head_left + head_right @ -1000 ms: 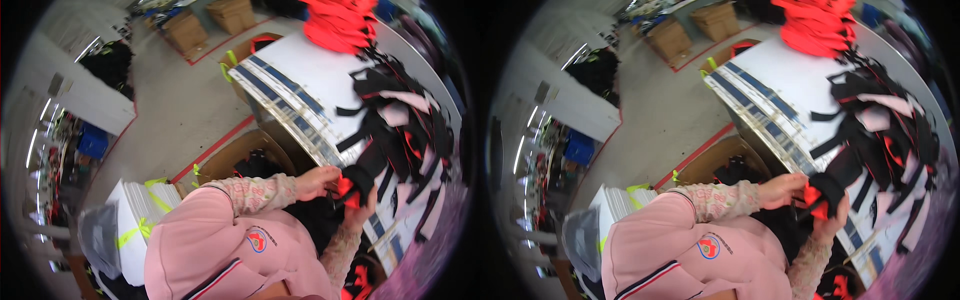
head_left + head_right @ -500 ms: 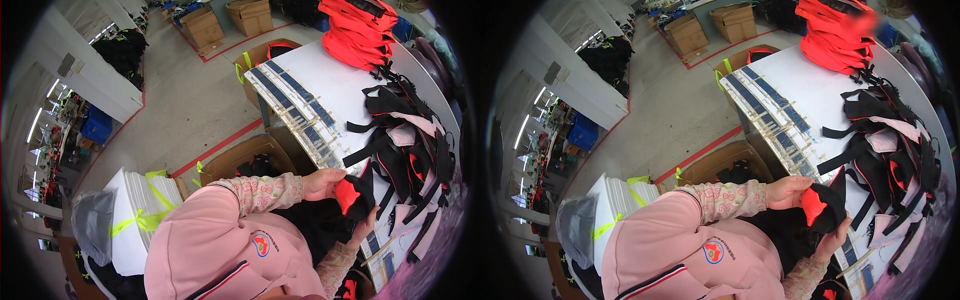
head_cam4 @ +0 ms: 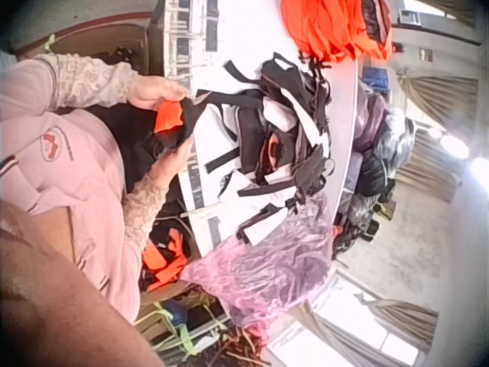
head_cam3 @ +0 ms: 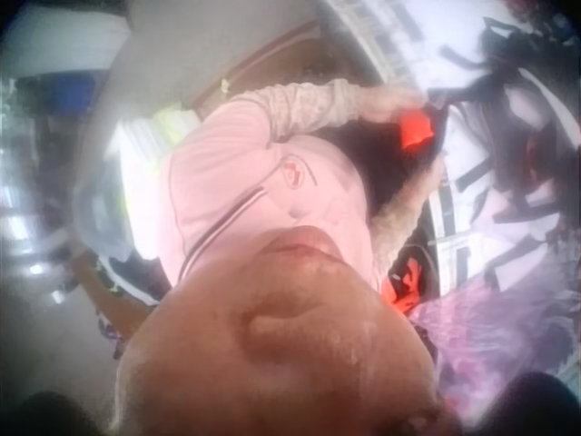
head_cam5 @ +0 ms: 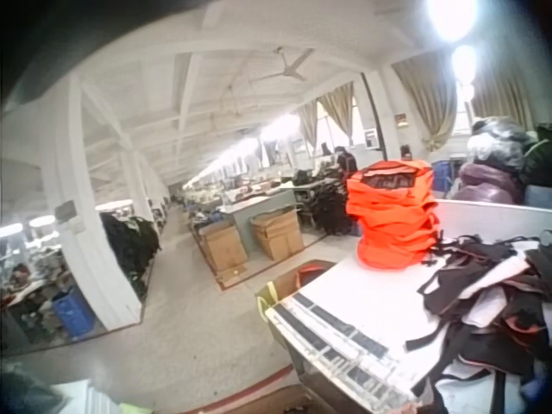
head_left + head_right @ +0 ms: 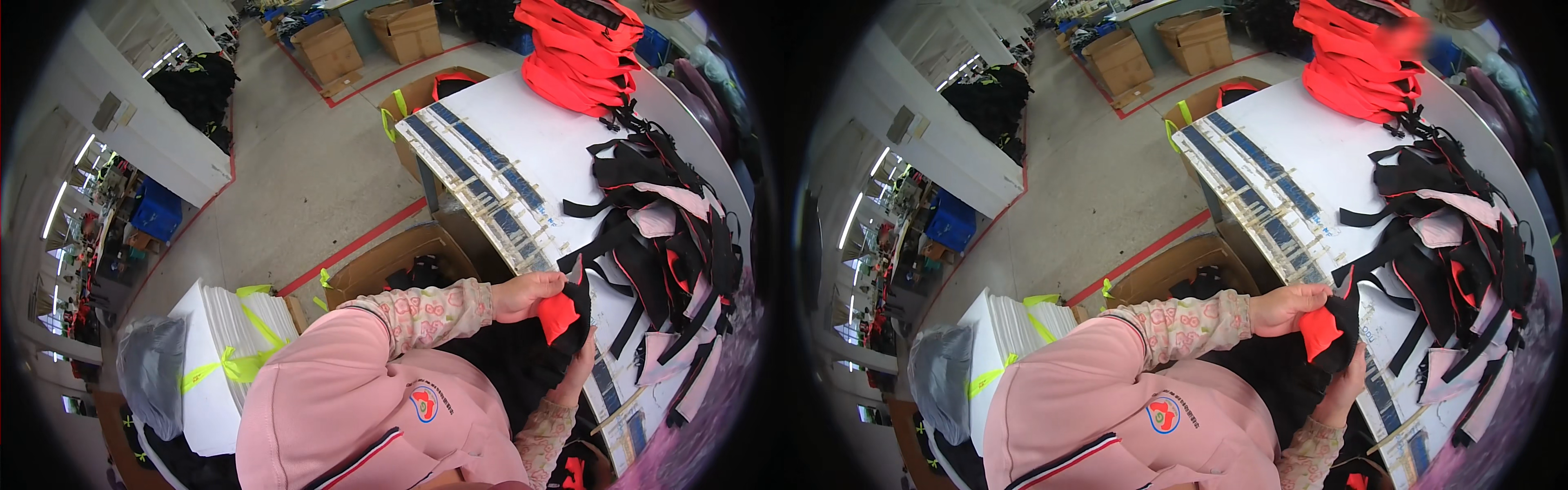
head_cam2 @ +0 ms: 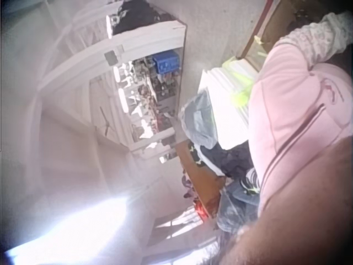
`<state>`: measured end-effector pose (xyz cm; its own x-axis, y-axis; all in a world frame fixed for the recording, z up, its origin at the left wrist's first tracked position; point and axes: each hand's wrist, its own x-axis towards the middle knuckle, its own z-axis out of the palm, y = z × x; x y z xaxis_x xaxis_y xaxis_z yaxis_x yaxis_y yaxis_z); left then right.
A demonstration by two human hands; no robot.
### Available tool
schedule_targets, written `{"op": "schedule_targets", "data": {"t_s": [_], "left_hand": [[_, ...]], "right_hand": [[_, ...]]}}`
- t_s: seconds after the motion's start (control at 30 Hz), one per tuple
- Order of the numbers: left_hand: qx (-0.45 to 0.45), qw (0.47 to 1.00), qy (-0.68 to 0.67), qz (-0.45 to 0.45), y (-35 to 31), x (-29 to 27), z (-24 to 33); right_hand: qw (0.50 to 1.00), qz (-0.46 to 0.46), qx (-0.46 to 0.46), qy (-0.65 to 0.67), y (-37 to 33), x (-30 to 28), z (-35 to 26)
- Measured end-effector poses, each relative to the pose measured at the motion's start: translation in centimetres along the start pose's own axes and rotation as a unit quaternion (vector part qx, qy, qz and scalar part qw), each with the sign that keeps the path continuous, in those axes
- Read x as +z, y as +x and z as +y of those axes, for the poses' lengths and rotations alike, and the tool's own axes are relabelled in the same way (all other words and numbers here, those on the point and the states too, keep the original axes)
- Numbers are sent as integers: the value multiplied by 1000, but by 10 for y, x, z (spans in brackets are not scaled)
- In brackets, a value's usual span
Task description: Checking and assembling components of life jackets/vests on a manufacturing workbench.
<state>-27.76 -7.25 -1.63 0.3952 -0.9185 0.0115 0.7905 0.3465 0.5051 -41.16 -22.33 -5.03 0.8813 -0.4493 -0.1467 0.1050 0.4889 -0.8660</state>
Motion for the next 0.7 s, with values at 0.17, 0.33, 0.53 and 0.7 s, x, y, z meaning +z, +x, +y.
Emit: {"op": "schedule_targets", "data": {"t_s": [0.17, 0.33, 0.53, 0.7], "left_hand": [[-43, 999, 13, -3, 0, 0, -2], [-46, 999, 28, -3, -3, -8, -6], [-19, 985, 155, -76, -8, -2, -5], [-51, 972, 208, -99, -14, 1, 2]], "right_hand": [[999, 11, 22, 38, 8, -17, 9], [992, 24, 53, 109, 11, -19, 15], [986, 30, 54, 157, 2, 2, 9], [993, 20, 42, 107, -1, -6, 17]]}}
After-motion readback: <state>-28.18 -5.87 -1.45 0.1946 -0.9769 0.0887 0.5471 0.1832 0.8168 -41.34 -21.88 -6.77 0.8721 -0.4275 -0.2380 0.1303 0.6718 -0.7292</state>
